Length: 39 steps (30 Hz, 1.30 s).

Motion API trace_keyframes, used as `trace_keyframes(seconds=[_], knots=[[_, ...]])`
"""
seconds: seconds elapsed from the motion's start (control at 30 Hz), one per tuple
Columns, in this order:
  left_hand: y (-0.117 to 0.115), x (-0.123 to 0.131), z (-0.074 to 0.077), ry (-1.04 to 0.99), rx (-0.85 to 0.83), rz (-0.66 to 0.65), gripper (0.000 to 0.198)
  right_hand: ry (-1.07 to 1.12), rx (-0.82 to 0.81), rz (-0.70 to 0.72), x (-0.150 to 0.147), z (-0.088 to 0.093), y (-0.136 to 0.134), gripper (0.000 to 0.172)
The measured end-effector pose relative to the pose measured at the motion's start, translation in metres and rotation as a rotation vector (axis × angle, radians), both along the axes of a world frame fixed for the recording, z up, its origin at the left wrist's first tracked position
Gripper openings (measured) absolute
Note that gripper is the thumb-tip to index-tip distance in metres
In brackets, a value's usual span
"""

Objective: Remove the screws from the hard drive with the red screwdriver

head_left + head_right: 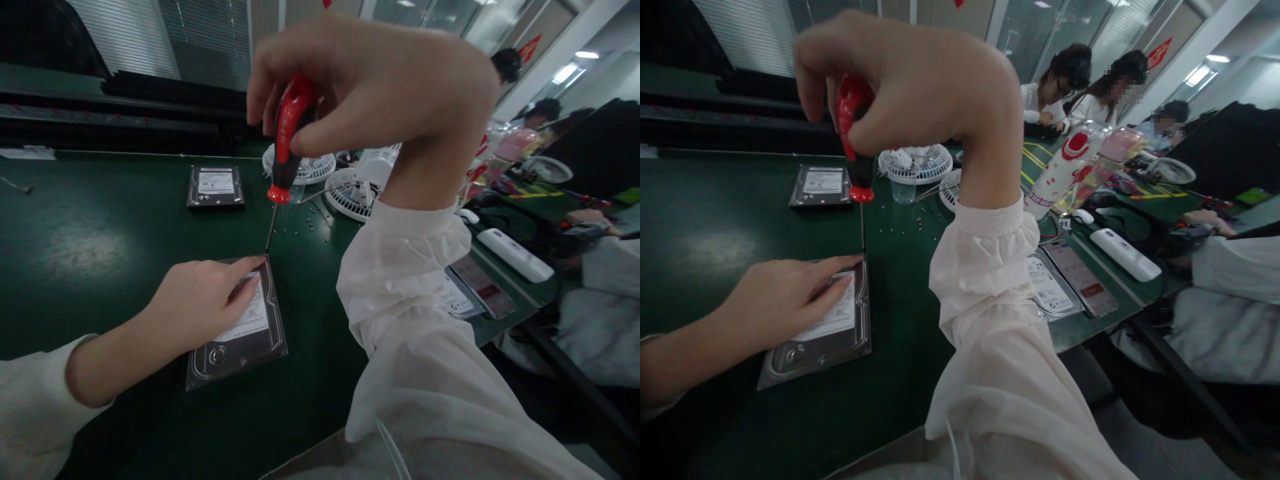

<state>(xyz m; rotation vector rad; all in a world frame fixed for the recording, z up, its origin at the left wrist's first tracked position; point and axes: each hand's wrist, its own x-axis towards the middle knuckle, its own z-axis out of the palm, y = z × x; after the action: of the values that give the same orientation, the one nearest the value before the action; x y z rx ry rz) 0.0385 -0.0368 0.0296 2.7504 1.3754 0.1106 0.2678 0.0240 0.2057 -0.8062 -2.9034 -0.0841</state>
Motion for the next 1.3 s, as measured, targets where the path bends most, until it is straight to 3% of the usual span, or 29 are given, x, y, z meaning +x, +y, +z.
trace_keyframes(seconds=[0.07, 0.23, 0.4, 0.6, 0.8, 1.0, 1.3], knots=[[0.000, 0.000, -0.001, -0.011, 0.007, -0.003, 0.052, -0.035, 0.006, 0.021, 0.000, 0.001, -0.001, 0.044], [0.000, 0.000, -0.003, -0.038, 0.045, -0.003, 0.049, -0.038, -0.009, -0.167, -0.001, 0.003, -0.003, 0.046], [0.000, -0.001, -0.003, -0.041, 0.041, -0.002, 0.049, -0.090, -0.009, -0.106, 0.002, 0.004, -0.002, 0.053], [0.001, -0.002, -0.005, -0.051, 0.053, -0.025, 0.049, -0.094, 0.061, -0.160, 0.001, 0.007, -0.003, 0.057], [0.002, -0.003, -0.006, -0.067, 0.055, -0.044, 0.050, -0.118, -0.004, -0.117, 0.006, 0.008, -0.006, 0.065], [0.002, -0.003, -0.006, -0.066, 0.052, -0.043, 0.050, -0.127, 0.118, -0.178, 0.001, 0.006, -0.007, 0.062], [0.001, -0.001, -0.003, -0.058, 0.050, -0.036, 0.049, -0.113, 0.102, -0.175, -0.004, 0.006, -0.011, 0.058]])
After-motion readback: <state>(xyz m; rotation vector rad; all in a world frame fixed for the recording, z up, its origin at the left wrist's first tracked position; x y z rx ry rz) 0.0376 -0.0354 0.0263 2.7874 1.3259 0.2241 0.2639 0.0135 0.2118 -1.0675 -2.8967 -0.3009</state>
